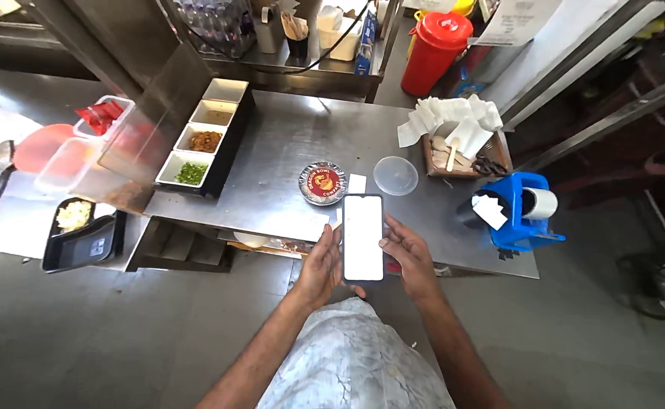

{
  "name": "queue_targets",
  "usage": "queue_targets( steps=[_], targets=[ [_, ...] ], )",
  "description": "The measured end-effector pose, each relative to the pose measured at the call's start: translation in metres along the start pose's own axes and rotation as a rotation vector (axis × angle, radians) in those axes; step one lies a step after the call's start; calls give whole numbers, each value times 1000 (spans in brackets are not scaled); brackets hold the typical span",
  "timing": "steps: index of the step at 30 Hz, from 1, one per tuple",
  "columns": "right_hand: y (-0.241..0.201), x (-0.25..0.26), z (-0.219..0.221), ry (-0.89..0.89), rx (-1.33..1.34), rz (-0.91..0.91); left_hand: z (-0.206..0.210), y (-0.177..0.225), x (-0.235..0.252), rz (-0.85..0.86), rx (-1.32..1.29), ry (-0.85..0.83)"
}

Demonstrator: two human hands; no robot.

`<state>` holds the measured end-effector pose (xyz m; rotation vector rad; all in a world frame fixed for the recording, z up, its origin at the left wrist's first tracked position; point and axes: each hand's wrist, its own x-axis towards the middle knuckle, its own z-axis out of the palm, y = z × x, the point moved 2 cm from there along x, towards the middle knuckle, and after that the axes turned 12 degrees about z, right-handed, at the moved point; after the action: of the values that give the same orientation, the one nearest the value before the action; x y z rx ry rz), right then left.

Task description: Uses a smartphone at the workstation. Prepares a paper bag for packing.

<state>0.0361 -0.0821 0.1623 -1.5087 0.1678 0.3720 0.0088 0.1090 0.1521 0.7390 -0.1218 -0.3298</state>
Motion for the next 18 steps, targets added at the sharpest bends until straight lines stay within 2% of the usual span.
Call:
queue_targets(
  steps=[11, 18],
  targets=[
    [-4, -11, -8, 62, 29, -45, 6, -3, 2, -4, -24, -97],
    [0, -15, -7, 140, 50, -39, 11, -7, -6, -1, -3, -82]
  ],
)
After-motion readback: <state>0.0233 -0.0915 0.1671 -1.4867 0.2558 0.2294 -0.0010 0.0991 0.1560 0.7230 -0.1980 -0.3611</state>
